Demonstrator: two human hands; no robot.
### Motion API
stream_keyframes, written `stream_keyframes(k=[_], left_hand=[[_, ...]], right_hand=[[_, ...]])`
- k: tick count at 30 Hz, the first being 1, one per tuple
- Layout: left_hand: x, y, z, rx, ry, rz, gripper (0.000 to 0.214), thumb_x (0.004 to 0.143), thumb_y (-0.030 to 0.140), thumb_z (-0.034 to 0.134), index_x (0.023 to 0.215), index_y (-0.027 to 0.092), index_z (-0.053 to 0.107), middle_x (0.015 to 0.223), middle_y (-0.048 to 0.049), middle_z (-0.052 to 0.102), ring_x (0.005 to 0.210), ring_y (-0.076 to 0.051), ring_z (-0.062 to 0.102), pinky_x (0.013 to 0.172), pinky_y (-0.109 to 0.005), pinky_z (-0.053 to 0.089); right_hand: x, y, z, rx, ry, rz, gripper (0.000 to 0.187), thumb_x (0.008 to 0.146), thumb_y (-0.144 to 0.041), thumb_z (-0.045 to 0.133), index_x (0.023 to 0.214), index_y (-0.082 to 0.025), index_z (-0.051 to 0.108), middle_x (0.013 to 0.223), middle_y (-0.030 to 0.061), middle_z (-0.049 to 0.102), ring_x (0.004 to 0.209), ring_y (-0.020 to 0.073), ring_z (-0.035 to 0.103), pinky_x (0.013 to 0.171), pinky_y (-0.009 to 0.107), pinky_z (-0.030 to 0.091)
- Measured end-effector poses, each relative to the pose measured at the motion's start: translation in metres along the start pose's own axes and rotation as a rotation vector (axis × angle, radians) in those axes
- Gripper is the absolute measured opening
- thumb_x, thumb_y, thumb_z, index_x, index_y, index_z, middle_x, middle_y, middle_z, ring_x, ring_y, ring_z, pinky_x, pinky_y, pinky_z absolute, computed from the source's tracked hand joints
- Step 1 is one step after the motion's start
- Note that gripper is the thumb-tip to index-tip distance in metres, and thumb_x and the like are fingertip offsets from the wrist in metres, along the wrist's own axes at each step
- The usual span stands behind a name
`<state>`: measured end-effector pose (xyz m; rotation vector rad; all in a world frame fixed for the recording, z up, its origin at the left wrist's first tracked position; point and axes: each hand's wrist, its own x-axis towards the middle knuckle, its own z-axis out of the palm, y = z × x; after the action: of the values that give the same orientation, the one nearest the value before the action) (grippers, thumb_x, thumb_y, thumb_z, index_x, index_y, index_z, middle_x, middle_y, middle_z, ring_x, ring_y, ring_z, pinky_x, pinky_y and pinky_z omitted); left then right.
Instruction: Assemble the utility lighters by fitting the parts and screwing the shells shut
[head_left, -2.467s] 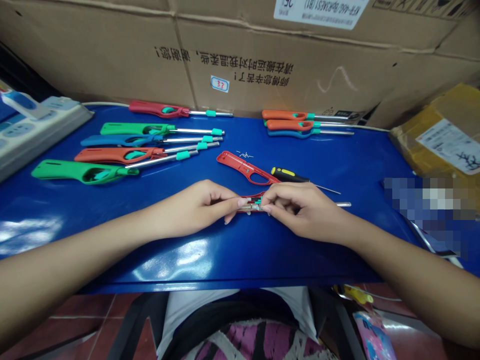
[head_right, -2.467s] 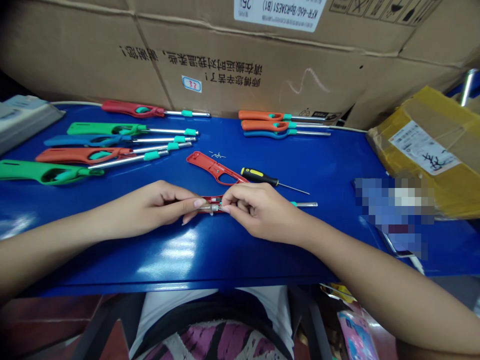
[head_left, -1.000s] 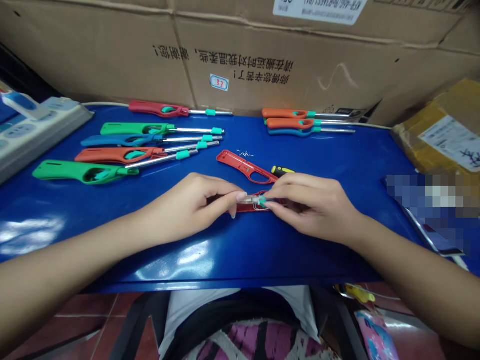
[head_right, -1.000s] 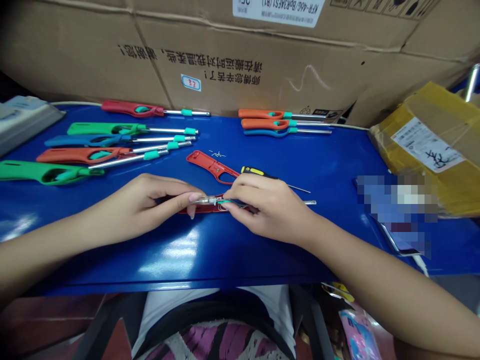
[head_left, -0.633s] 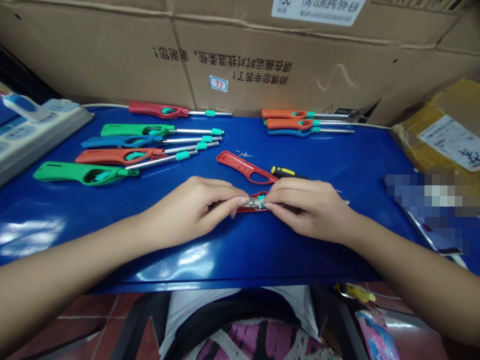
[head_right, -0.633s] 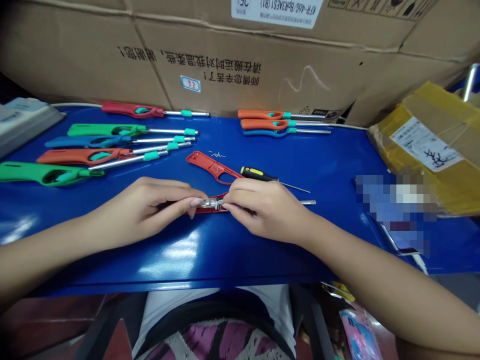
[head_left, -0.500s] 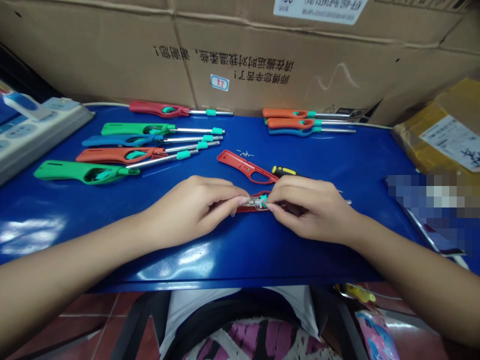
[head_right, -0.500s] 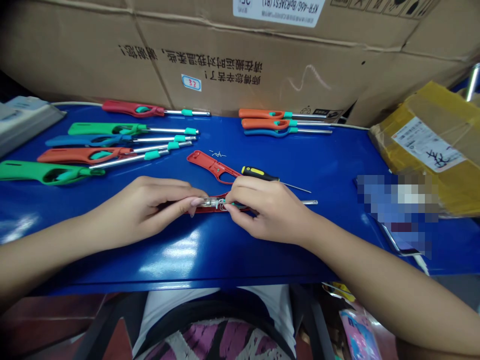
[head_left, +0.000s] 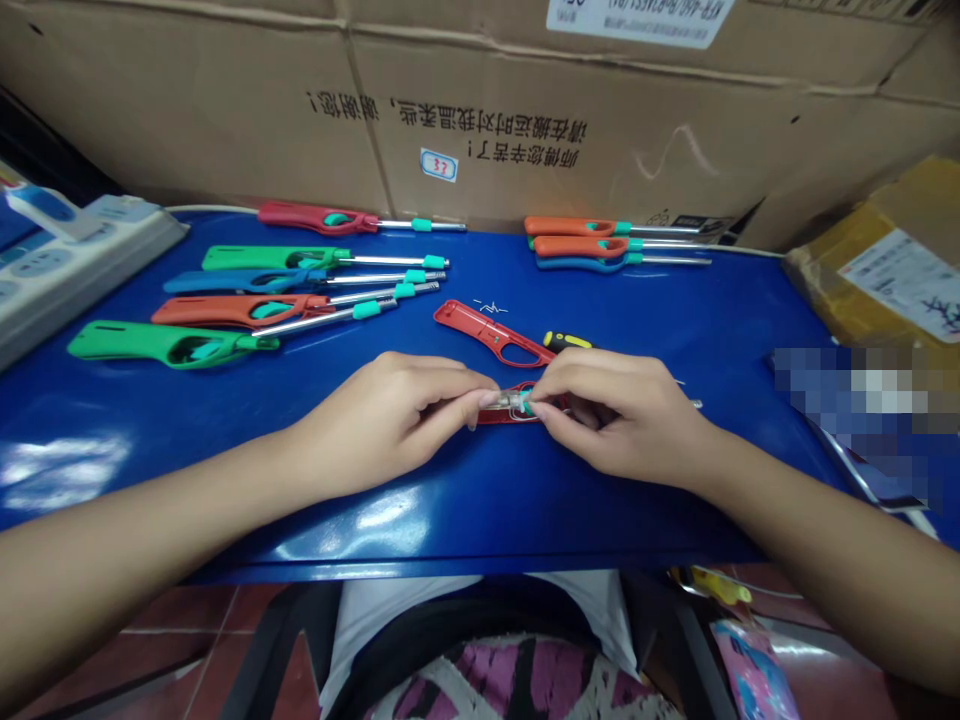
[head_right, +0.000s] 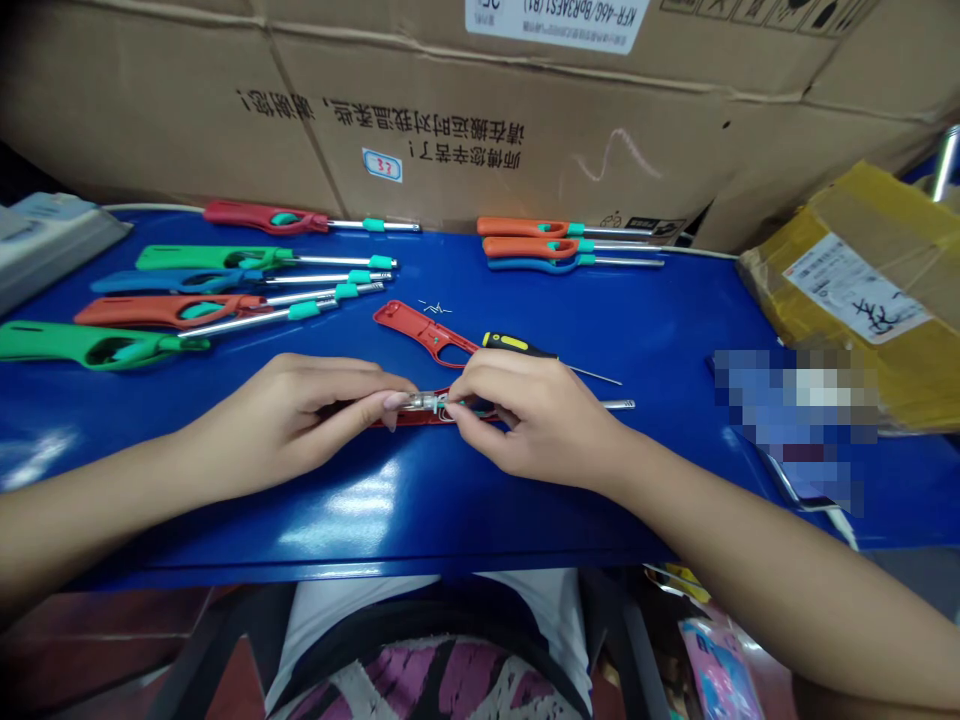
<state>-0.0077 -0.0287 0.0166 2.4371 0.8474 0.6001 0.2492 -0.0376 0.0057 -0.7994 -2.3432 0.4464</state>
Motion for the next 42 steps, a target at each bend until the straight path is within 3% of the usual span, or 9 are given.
stream_keyframes(k=[11,20,33,42], left_hand=[[-0.005,-0.007,0.001,0.149,0.008,0.104,0.027,0.106,0.030,0.053,0.118,0.017,0.073,0.106,-0.0045,0.078,0.092,-0.016,0.074,0.077,-0.024,0.052],[-0.001,-0.014,-0.001,0.233,-0.051,0.116,0.027,0.105,0.033,0.054,0.115,0.021,0.075,0.108,-0.0038,0.076,0.099,-0.019,0.071,0.087,-0.030,0.053],[-0.003,-0.014,0.005,0.123,-0.062,0.089,0.027,0.105,0.032,0.054,0.118,0.023,0.076,0.106,-0.0031,0.072,0.095,-0.016,0.069,0.083,-0.027,0.054],[-0.003,-0.010,0.010,0.145,-0.015,0.048,0.023,0.103,0.028,0.058,0.117,0.021,0.075,0.104,-0.0029,0.071,0.091,-0.016,0.070,0.079,-0.026,0.054]], right_hand=[[0.001,0.005,0.001,0.021,-0.026,0.033,0.012,0.096,-0.015,0.064,0.103,-0.020,0.072,0.093,0.0028,0.076,0.064,0.0106,0.057,0.062,0.026,0.045],[0.001,0.007,-0.004,-0.104,-0.036,0.112,0.020,0.094,-0.015,0.061,0.111,-0.016,0.072,0.102,0.0074,0.071,0.074,0.0140,0.062,0.063,0.028,0.044],[-0.002,0.006,-0.005,-0.124,-0.076,0.110,0.020,0.097,-0.018,0.059,0.111,-0.017,0.072,0.108,0.0069,0.071,0.093,0.0187,0.068,0.068,0.030,0.050],[0.003,0.007,-0.001,-0.132,-0.138,0.042,0.018,0.098,-0.021,0.059,0.111,-0.018,0.072,0.106,0.0072,0.069,0.101,0.0219,0.059,0.091,0.039,0.049]])
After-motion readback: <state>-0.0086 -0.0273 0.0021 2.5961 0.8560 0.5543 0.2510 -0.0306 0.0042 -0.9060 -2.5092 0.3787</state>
